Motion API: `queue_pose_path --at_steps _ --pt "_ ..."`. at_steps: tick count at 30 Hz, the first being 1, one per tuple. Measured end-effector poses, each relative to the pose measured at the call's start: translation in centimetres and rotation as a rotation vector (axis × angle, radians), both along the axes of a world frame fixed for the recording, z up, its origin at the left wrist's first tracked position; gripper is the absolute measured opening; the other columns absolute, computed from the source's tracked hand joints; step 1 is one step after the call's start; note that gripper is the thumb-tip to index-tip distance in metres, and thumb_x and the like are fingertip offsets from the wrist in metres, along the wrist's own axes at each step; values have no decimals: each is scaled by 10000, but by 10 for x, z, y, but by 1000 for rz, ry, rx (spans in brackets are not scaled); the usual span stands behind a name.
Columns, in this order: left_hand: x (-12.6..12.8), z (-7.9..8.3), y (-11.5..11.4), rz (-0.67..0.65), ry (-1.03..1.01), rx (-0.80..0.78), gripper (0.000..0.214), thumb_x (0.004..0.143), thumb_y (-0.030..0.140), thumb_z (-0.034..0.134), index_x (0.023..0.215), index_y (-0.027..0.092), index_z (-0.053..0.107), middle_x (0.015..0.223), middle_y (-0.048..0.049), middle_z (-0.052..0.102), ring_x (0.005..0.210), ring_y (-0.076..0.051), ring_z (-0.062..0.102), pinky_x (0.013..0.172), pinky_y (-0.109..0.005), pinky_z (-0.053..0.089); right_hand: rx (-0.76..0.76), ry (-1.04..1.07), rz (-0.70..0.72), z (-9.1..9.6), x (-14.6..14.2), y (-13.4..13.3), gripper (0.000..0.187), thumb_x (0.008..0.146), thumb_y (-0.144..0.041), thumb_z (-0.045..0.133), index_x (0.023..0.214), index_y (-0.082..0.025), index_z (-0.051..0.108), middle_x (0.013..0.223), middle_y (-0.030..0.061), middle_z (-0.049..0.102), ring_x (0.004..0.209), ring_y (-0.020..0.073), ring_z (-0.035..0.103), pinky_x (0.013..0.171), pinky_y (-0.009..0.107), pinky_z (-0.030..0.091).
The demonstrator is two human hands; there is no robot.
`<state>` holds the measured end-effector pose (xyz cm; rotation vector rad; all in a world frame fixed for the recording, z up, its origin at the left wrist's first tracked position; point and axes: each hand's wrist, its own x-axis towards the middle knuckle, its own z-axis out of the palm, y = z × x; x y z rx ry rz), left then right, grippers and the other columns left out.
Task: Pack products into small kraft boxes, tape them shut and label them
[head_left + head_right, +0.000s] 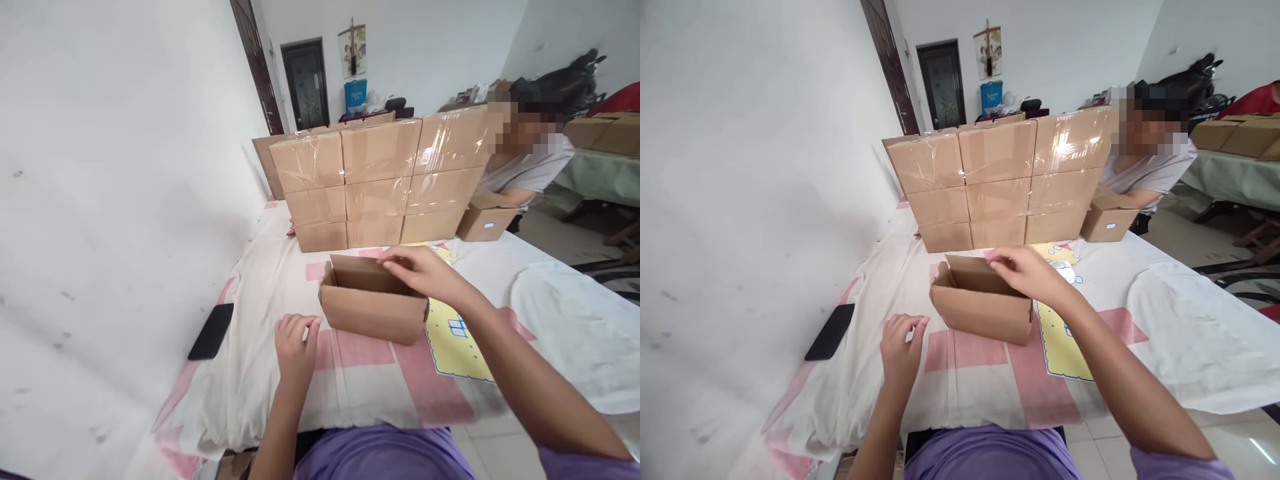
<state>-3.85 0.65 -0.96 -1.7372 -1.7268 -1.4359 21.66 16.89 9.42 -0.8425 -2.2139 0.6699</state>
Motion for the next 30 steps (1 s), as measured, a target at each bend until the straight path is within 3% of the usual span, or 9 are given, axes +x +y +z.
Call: queue_pose_path --at_steps 3,5,9,12,16,18,22,26,30 --pt "-12 2 20 21 -123 -34 265 964 281 580 710 215 616 680 8 644 721 -174 569 756 -340 387 121 453 -345 -31 23 -27 148 970 -345 574 942 -267 696 932 36 721 922 242 667 836 386 510" --pt "-18 3 33 -6 -210 -67 277 997 329 506 794 219 661 798 -22 695 834 -196 623 817 -353 430 123 572 -358 -59 30 -39 146 979 -344 566 988 -269 691 998 53 707 1000 254 656 861 400 512" --pt "-16 0 58 -180 -328 -180 377 1029 418 391 1266 236 622 1253 -85 689 1175 -226 639 951 -368 508 113 546 -263 -103 25 -46 305 996 -351 540 1280 -299 636 1366 93 611 1272 302 554 908 440 511" --pt "-6 -7 69 -298 -356 -261 555 992 486 474 1498 265 419 1502 -106 533 1381 -248 518 1073 -389 479 124 535 -290 -113 18 -44 357 1007 -343 529 1358 -327 590 1427 85 575 1317 302 519 942 462 503" --pt "3 -7 71 -325 -502 -333 882 893 496 659 1602 327 162 1661 -108 298 1524 -284 318 1206 -447 354 133 548 -301 -113 15 -42 353 1000 -335 552 1351 -343 592 1388 73 602 1285 293 537 942 462 504" --pt "3 1 69 -304 -487 -387 879 879 476 687 1592 360 186 1639 -99 333 1499 -290 358 1178 -456 383 138 562 -303 -114 15 -43 353 1002 -334 547 1352 -343 591 1383 73 607 1276 291 537 920 453 509" --pt "-3 21 66 -282 -348 -473 458 899 434 661 1332 332 552 1377 -64 572 1274 -257 552 973 -377 497 169 570 -321 -117 12 -44 346 1007 -330 541 1349 -341 595 1367 71 622 1260 288 545 947 466 496" --pt "-5 26 62 -279 -388 -478 264 896 437 658 1084 263 594 1143 -46 643 1053 -216 627 795 -313 502 159 560 -344 -117 7 -43 337 1018 -350 514 1344 -333 598 1374 70 621 1280 290 539 949 459 499" --pt "-4 21 52 -278 -384 -454 195 926 431 617 982 246 595 1232 -71 655 1212 -256 605 948 -378 498 157 566 -360 -117 1 -42 352 1041 -376 445 1359 -319 585 1406 69 600 1335 286 513 1068 498 444"
